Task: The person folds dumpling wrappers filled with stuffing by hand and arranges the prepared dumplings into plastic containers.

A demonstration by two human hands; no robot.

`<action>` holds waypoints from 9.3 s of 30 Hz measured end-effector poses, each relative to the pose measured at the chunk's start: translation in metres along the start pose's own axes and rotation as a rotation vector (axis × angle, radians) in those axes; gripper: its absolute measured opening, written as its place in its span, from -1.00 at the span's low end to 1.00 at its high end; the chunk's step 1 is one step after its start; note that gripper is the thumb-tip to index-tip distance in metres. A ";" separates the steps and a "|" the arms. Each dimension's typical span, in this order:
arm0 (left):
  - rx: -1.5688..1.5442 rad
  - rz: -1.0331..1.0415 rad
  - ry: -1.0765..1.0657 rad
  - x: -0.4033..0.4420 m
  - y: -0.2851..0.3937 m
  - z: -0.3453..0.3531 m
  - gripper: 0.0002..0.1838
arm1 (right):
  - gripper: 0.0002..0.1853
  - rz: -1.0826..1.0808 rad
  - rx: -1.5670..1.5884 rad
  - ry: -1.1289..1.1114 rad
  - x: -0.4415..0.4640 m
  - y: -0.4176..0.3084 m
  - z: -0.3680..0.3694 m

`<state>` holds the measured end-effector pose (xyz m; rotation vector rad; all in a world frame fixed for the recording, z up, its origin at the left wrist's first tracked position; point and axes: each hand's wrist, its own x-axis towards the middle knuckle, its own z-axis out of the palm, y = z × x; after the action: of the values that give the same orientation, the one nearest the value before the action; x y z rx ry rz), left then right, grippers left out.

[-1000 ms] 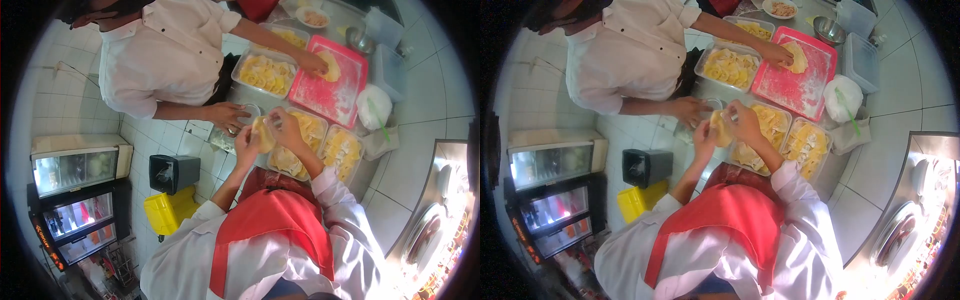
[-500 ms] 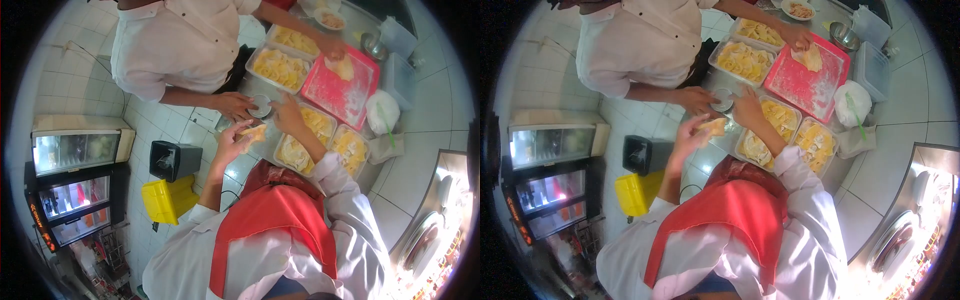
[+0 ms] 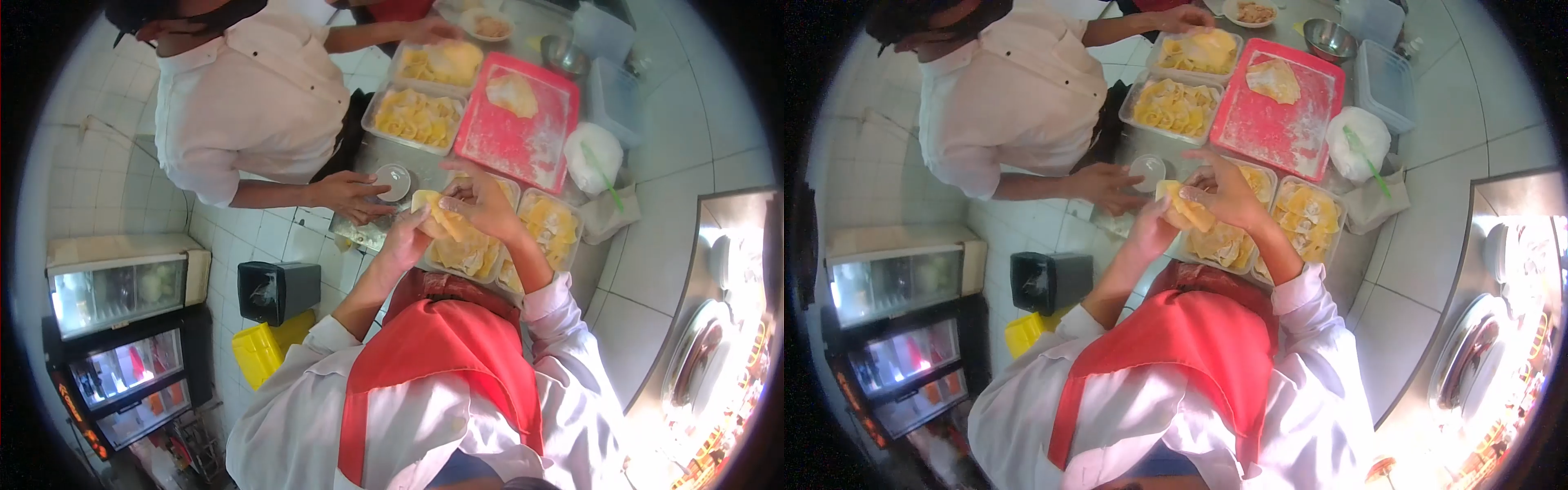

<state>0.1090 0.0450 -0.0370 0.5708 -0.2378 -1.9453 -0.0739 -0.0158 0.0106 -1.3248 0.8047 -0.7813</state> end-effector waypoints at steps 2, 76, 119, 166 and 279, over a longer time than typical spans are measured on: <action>0.231 0.133 0.035 0.007 -0.008 -0.011 -0.60 | -0.41 0.029 0.001 0.047 -0.008 0.003 -0.006; 0.876 -0.147 0.021 -0.025 -0.053 -0.031 -0.55 | -0.60 0.027 -0.313 0.300 -0.089 0.097 0.009; 2.216 0.232 -0.262 -0.019 -0.035 -0.034 -0.67 | -0.60 0.002 -0.856 0.171 -0.050 0.134 0.013; 1.252 0.421 0.643 -0.078 0.066 -0.066 -0.70 | -0.58 -0.315 -1.173 0.035 0.088 0.103 0.081; 0.392 -0.237 -0.084 0.027 -0.075 -0.024 -0.60 | -0.56 0.101 -0.069 0.575 -0.112 0.065 -0.014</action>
<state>0.0515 0.0555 -0.0962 0.8011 -0.6385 -2.1695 -0.1409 0.0786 -0.0487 -1.1155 1.3506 -1.0792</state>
